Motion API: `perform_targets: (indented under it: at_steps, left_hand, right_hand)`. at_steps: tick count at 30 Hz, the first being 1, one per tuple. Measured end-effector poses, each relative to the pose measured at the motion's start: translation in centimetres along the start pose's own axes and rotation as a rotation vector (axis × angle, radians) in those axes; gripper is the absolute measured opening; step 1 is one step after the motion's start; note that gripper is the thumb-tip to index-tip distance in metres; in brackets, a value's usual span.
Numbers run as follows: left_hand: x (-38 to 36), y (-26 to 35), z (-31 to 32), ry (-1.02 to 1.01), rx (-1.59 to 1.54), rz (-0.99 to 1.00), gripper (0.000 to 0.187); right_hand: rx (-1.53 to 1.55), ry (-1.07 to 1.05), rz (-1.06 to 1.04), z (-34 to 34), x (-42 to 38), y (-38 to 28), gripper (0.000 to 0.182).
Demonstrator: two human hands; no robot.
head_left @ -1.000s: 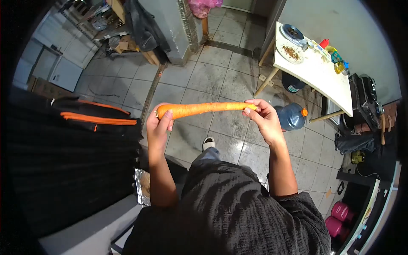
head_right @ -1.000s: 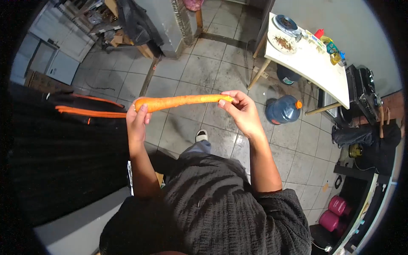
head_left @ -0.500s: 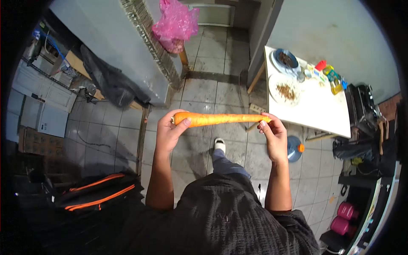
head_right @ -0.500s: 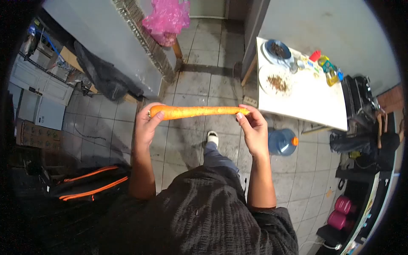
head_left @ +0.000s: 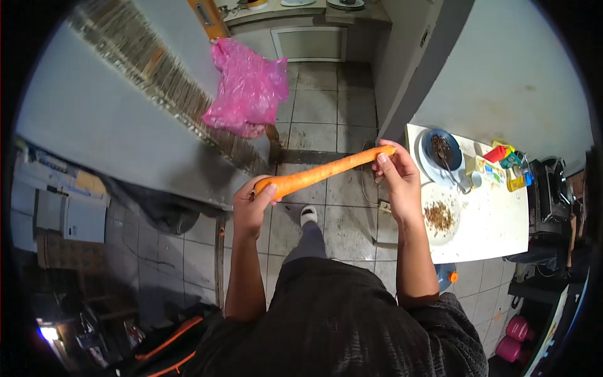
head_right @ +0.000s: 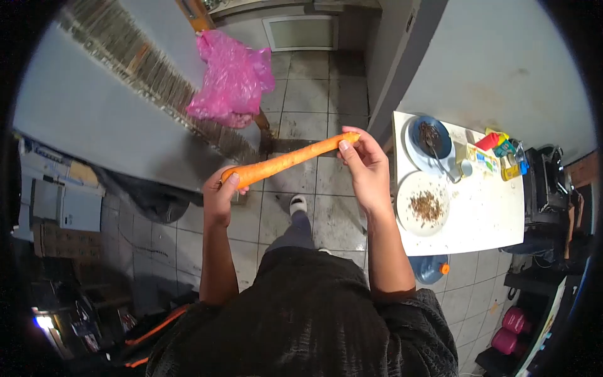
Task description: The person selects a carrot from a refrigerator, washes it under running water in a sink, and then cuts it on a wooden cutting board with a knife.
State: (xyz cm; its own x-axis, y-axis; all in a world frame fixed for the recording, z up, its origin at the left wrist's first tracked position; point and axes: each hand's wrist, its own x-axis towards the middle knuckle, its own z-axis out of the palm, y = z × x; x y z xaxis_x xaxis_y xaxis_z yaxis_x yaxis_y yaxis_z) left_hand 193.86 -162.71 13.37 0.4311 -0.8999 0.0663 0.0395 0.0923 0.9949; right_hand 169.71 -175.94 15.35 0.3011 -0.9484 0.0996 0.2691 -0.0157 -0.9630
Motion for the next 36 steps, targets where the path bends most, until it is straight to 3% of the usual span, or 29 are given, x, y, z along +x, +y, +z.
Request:
perform_targets:
  at_steps: [7, 12, 15, 19, 24, 26, 30, 36]
  left_hand:
    - [18.6, -1.6, -0.4, -0.143, -0.043, -0.03, 0.025]
    - [31.3, 1.2, 1.9, -0.134, -0.031, -0.048, 0.027]
    - [38.2, 1.2, 3.1, -0.185, -0.091, 0.021, 0.03]
    - [46.7, -0.2, 4.6, -0.163, 0.034, -0.057, 0.031]
    - [57.3, -1.1, 6.2, 0.069, 0.007, -0.039, 0.03]
    - [61.0, 0.0, 5.7, 0.127, 0.018, -0.017, 0.029]
    - [67.5, 1.5, 3.7, 0.225, 0.058, 0.057, 0.026]
    - [75.2, -0.7, -0.6, 0.501, 0.029, -0.024, 0.021]
  right_hand:
    - [0.016, 0.18, -0.204, 2.7, 14.9, 1.3, 0.031]
    - [-0.038, 0.274, -0.178, 2.7, 25.0, -1.0, 0.029]
    - [-0.004, 0.303, -0.193, 1.8, 30.5, 0.7, 0.029]
    - [0.015, 0.329, -0.151, 0.7, 39.7, 3.3, 0.029]
    - [-0.071, 0.193, -0.133, 0.6, 54.5, 3.6, 0.03]
    - [-0.042, 0.175, -0.076, 2.2, 60.5, 2.8, 0.031]
    - [-0.019, -0.069, -0.092, 5.6, 71.2, 3.9, 0.03]
    - [0.069, -0.257, -0.004, 12.4, 82.7, 9.0, 0.031]
